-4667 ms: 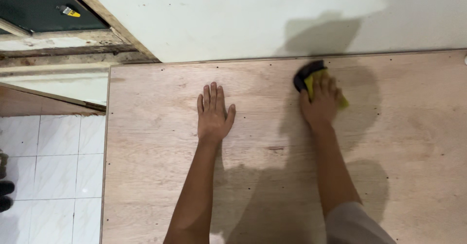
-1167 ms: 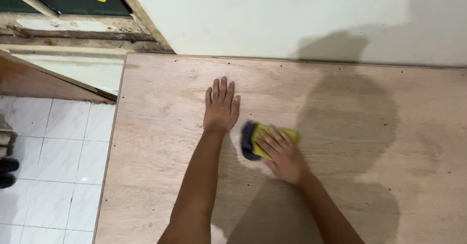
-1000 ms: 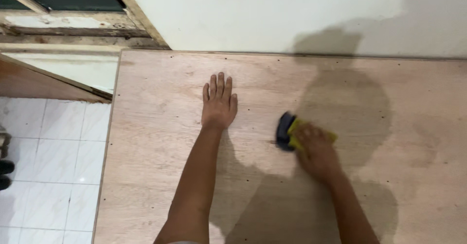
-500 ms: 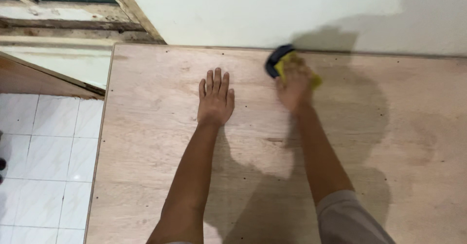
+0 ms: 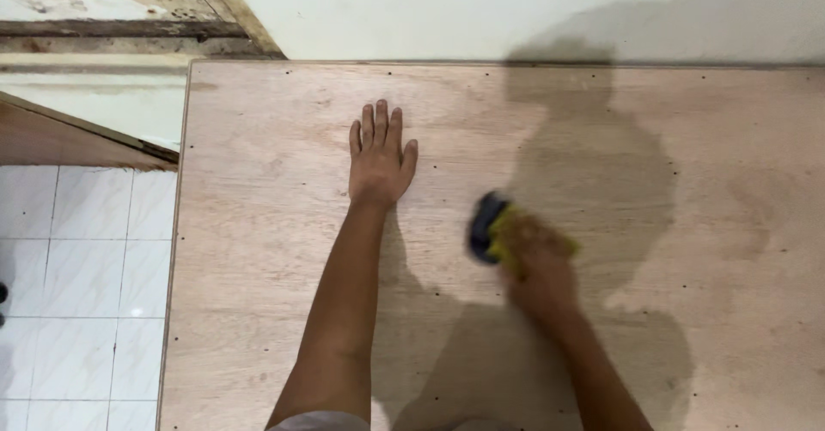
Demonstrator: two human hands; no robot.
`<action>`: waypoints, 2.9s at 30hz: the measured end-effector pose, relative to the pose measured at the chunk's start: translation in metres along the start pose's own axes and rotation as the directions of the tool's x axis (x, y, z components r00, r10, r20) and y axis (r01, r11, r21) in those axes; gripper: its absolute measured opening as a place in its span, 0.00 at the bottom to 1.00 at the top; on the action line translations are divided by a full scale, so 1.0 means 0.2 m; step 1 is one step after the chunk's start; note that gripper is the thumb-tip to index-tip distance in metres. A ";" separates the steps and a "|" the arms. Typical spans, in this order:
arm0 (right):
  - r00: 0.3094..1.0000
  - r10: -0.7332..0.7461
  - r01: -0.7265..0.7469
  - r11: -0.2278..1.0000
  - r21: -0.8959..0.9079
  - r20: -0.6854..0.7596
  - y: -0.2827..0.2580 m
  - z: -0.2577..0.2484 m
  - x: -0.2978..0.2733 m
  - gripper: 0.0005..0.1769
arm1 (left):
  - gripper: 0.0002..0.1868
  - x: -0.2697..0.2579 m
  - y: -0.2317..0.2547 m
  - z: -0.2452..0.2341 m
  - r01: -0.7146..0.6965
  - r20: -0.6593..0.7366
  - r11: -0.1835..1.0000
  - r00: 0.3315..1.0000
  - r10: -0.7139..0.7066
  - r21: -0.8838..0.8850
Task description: The person wipes a light-colored wooden surface with a yellow and blue sponge, moving in circular and back-and-forth motions across the board. The person keeps their left hand on the surface for stability while scrubbing with the right hand.
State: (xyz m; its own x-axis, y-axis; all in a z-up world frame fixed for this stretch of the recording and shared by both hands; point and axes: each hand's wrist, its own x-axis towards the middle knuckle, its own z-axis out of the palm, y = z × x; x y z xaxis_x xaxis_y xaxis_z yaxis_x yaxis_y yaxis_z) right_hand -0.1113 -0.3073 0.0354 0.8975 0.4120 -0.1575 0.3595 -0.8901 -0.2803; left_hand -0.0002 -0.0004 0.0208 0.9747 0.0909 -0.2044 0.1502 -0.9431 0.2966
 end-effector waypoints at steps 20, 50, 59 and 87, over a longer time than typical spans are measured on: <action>0.989 -0.052 0.044 0.997 -0.056 -0.139 -0.15 0.04 1.01 0.37 | 0.37 0.00 0.02 0.00 0.051 -0.011 0.998 0.999 -0.052 -0.040; 0.994 -0.044 0.040 0.998 -0.043 -0.099 -0.13 0.01 1.12 0.35 | 0.36 0.00 0.01 0.00 0.053 0.030 0.997 0.998 -0.051 -0.060; 0.943 -0.323 0.323 0.946 0.013 0.080 -0.12 -0.07 0.39 0.34 | 0.38 0.01 0.01 0.00 0.054 0.035 0.998 0.998 -0.054 -0.009; 0.928 -0.373 0.373 0.926 -0.055 0.011 -0.27 0.04 0.52 0.36 | 0.37 0.01 0.01 0.01 0.034 -0.018 0.999 0.999 -0.033 0.036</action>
State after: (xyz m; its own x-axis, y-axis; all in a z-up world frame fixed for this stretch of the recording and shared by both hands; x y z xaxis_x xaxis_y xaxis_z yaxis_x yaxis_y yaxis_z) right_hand -0.0389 -0.2153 0.0268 0.6956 0.7165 -0.0518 0.6818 -0.6812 -0.2667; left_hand 0.0014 -0.0035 0.0189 0.9719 0.1280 -0.1977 0.1772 -0.9503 0.2558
